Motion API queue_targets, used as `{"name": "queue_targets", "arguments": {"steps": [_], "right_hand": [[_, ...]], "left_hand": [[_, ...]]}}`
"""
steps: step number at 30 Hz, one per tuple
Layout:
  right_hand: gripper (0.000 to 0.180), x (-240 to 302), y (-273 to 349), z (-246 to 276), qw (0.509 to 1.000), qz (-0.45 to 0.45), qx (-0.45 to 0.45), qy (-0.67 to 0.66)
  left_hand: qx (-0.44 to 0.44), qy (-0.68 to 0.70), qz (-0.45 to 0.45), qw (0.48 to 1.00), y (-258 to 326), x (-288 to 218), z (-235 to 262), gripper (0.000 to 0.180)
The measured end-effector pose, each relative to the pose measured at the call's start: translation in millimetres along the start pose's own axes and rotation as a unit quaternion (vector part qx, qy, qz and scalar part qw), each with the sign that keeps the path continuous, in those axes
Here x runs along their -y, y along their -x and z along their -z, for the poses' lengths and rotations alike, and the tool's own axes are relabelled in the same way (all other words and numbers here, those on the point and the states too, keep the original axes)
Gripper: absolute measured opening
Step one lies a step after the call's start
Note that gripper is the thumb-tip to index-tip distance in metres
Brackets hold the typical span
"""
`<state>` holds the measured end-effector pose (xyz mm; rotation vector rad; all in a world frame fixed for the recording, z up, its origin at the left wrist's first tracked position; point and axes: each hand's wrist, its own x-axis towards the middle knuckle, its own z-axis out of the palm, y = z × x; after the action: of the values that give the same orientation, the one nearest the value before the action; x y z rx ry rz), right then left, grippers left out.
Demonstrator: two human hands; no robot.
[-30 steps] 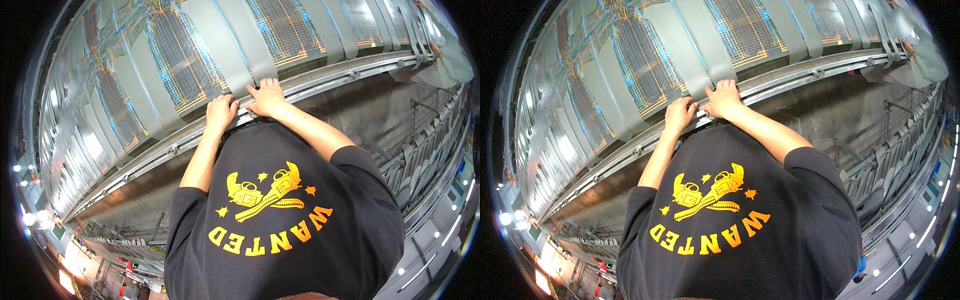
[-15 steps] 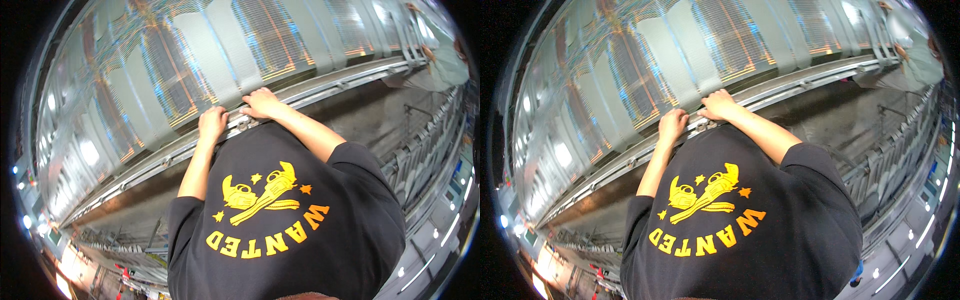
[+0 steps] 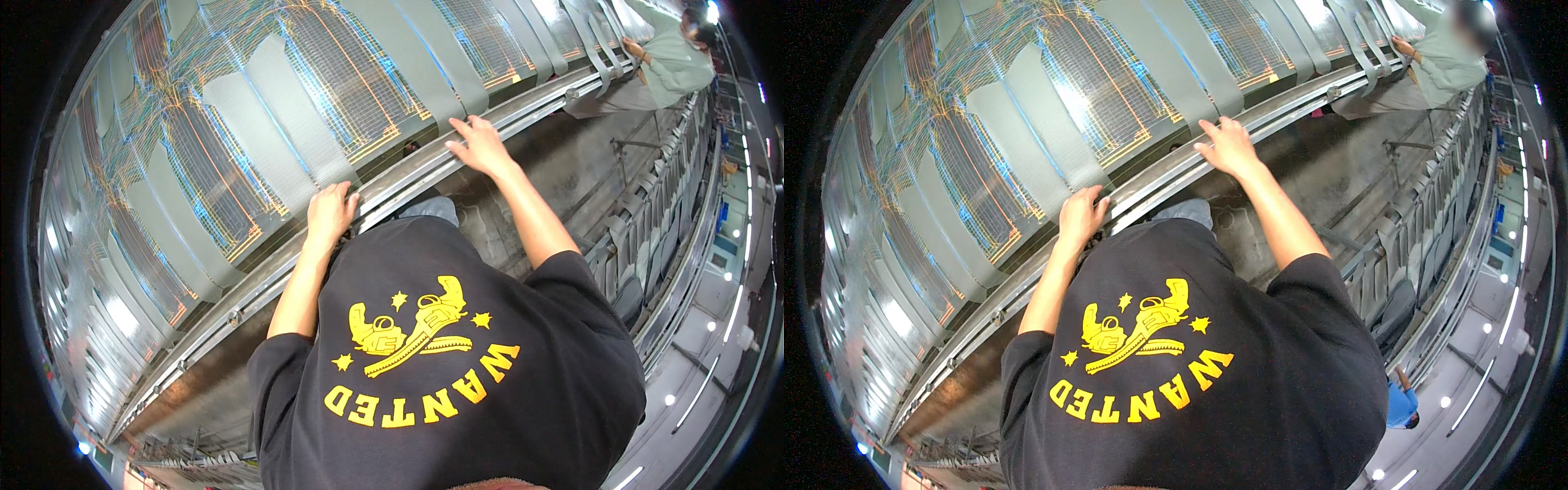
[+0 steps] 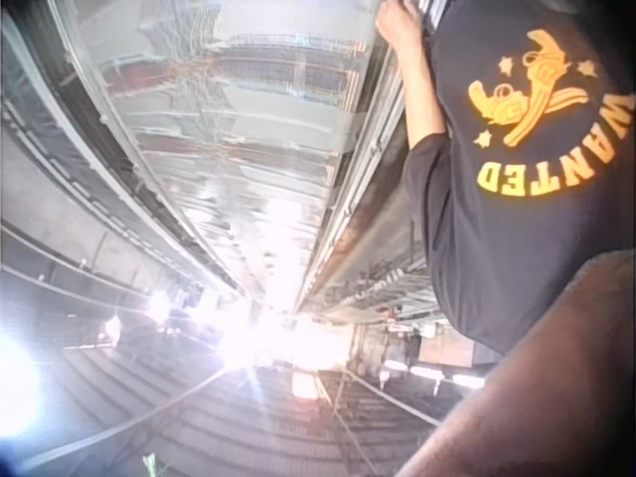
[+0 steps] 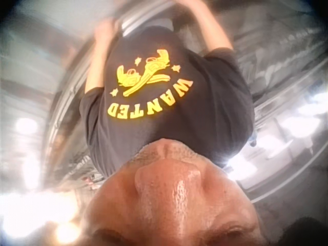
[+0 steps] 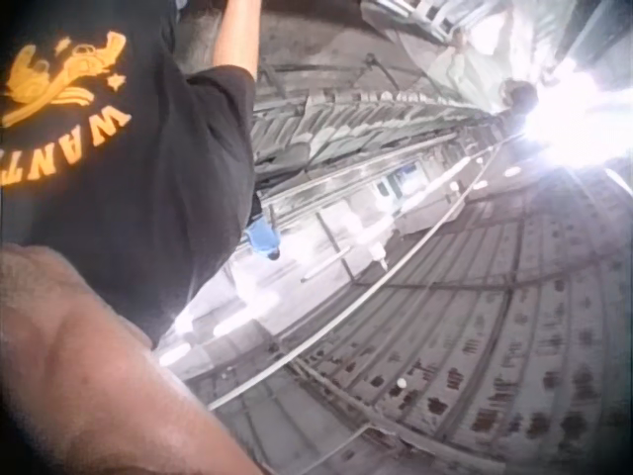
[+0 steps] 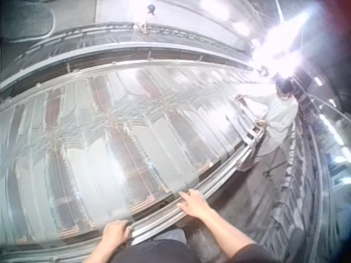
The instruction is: The person is assembling solar panels on a large metal rack in a factory setting. They repeatedly pick up grey mesh strips and carefully align them with the edges of the solar panels, pressing them down to secure them in place.
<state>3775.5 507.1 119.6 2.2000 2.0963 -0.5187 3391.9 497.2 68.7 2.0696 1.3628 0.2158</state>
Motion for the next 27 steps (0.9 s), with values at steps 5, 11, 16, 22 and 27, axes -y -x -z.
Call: {"name": "queue_targets", "arguments": {"steps": [5, 11, 16, 22, 27], "right_hand": [[0.067, -52.9, -30.8, 12.1, 0.992, 0.052, 0.072, 0.086], [0.069, -55.1, -52.3, 8.1, 0.974, 0.093, 0.179, 0.099], [0.067, -61.5, -66.8, 13.0, 0.951, 0.131, 0.249, 0.13], [0.065, -74.4, -99.2, 3.0, 0.928, 0.117, 0.328, 0.132], [0.059, -93.3, -95.1, 14.6, 0.938, 0.186, 0.289, 0.051]], "left_hand": [[0.013, -0.003, -0.028, 1.0, -68.4, -69.3, -35.6, 0.038], [0.043, -0.005, 0.028, 0.999, -134.7, -164.3, -88.1, 0.036], [0.054, -0.034, 0.067, 0.996, -154.9, -191.3, -101.7, 0.032], [0.028, -0.048, 0.096, 0.994, -157.3, -204.2, -102.2, 0.031], [0.012, -0.05, 0.122, 0.991, -164.7, -202.1, -101.7, 0.03]]}}
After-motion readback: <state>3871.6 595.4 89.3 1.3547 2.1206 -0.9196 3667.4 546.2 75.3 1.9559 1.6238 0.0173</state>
